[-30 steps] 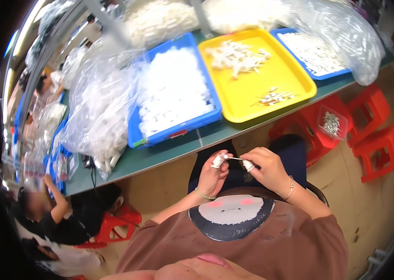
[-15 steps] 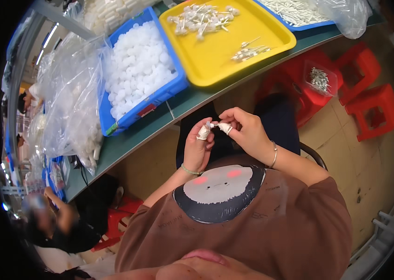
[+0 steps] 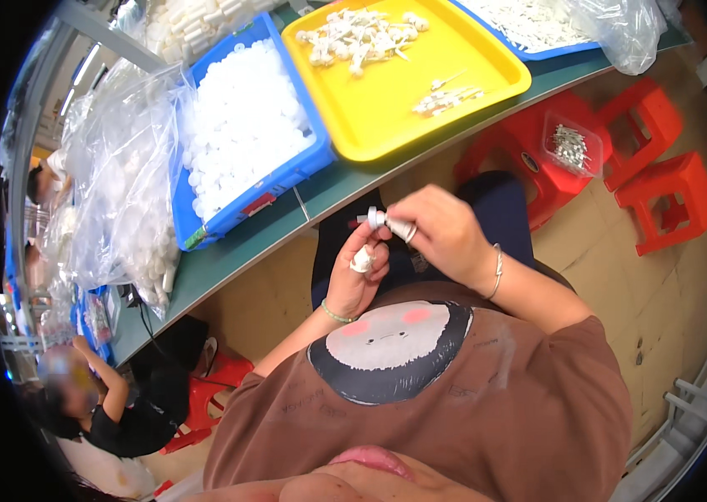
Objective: The person sits at a workstation and repeatedly picks up small white plastic components from a blue tray and a yellow tray. They insert a small metal pin into the plastic piece and place the assembled unit into a red bin. The process is repetitive and involves handling small parts by hand.
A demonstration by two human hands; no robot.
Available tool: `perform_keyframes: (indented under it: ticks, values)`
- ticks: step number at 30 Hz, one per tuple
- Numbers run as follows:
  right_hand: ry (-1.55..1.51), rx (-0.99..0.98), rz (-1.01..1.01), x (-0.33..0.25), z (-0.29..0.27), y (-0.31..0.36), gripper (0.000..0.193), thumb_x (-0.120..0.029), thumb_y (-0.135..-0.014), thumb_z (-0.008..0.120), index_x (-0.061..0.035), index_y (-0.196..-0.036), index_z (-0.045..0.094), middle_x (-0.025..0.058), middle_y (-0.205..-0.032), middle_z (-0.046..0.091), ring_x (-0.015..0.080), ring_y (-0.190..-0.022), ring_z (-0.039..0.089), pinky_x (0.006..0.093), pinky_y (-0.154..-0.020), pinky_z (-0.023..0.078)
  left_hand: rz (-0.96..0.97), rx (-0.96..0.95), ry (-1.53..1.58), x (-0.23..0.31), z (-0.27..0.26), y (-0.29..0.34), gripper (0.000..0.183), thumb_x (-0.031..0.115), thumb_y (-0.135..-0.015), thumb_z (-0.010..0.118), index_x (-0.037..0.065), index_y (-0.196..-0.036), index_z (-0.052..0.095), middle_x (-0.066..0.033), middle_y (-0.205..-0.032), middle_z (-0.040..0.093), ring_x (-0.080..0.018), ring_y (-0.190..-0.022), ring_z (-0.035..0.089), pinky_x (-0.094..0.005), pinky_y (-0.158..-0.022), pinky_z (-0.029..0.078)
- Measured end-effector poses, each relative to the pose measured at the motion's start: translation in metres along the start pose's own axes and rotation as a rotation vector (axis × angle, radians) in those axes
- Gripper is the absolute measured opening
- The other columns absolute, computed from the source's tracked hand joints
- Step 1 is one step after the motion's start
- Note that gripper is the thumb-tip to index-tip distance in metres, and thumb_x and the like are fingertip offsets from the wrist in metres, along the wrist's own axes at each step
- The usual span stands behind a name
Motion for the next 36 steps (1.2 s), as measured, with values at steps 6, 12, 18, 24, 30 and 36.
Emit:
perform_keyframes:
  ticks: [6, 12, 18, 24, 30, 36]
  values:
    - [0.183, 0.035, 0.033, 0.049, -0.052, -0.107, 0.017, -0.007, -0.083, 0.060, -0.0021, -0.099, 0.062, 0.0125, -0.089, 0.063, 0.0276, -0.078, 0.062, 0.0331, -0.071, 0.050, -0.237, 0.178, 0.378, -0.041, -0.042, -0.005, 0.034, 0.020, -0.090, 0.059, 0.001, -0.118, 0.051, -0.0070, -0.104, 0.057, -0.0114, -0.079, 0.051, -0.0233, -0.068, 0.045]
    - [0.446, -0.430, 0.088, 0.116, -0.050, -0.119, 0.021, 0.003, -0.075, 0.058, -0.0020, -0.093, 0.067, 0.0129, -0.094, 0.063, 0.0286, -0.086, 0.060, 0.0345, -0.078, 0.048, -0.302, 0.420, 0.458, -0.059, -0.072, 0.004, 0.023, 0.008, -0.087, 0.052, -0.006, -0.106, 0.051, -0.0170, -0.111, 0.052, -0.0292, -0.107, 0.053, -0.0416, -0.098, 0.044]
    - [0.473, -0.532, 0.017, 0.112, -0.037, -0.122, 0.011, -0.004, -0.072, 0.060, -0.0055, -0.081, 0.066, 0.0117, -0.081, 0.061, 0.0314, -0.085, 0.058, 0.0392, -0.076, 0.047, -0.260, 0.208, 0.316, -0.037, -0.031, -0.004, 0.035, -0.004, -0.090, 0.043, -0.010, -0.125, 0.041, -0.0207, -0.123, 0.050, -0.0280, -0.116, 0.053, -0.0350, -0.101, 0.045]
    - [0.367, -0.333, 0.136, 0.102, -0.056, -0.131, 0.013, -0.002, -0.079, 0.059, -0.0022, -0.091, 0.063, 0.0137, -0.086, 0.063, 0.0291, -0.084, 0.060, 0.0358, -0.074, 0.047, -0.174, -0.062, 0.210, -0.018, -0.010, -0.004, 0.038, 0.012, -0.098, 0.043, -0.002, -0.133, 0.040, -0.0103, -0.108, 0.059, -0.0151, -0.094, 0.060, -0.0263, -0.083, 0.052]
    - [0.215, -0.098, -0.001, 0.044, -0.062, -0.122, 0.025, 0.003, -0.081, 0.054, -0.0002, -0.105, 0.060, 0.0136, -0.090, 0.060, 0.0270, -0.083, 0.059, 0.0328, -0.074, 0.047, -0.083, -0.032, 0.344, -0.005, -0.005, -0.002, 0.041, 0.012, -0.097, 0.043, 0.002, -0.137, 0.038, -0.0094, -0.108, 0.059, -0.0147, -0.090, 0.060, -0.0290, -0.083, 0.052]
    - [-0.100, -0.249, 0.176, 0.004, 0.006, -0.014, 0.028, 0.006, -0.076, 0.054, -0.0015, -0.103, 0.056, 0.0115, -0.090, 0.057, 0.0211, -0.076, 0.059, 0.0306, -0.067, 0.047, -0.074, -0.140, 0.430, 0.002, 0.011, 0.001, 0.042, 0.013, -0.096, 0.049, 0.006, -0.136, 0.038, -0.0140, -0.132, 0.050, -0.0197, -0.109, 0.058, -0.0317, -0.097, 0.048]
Point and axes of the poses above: each hand's wrist, its own y-axis away from the middle knuckle, its own z-axis out of the palm, x = y × z, the point moved 10 cm from there along -y, towards the middle knuckle
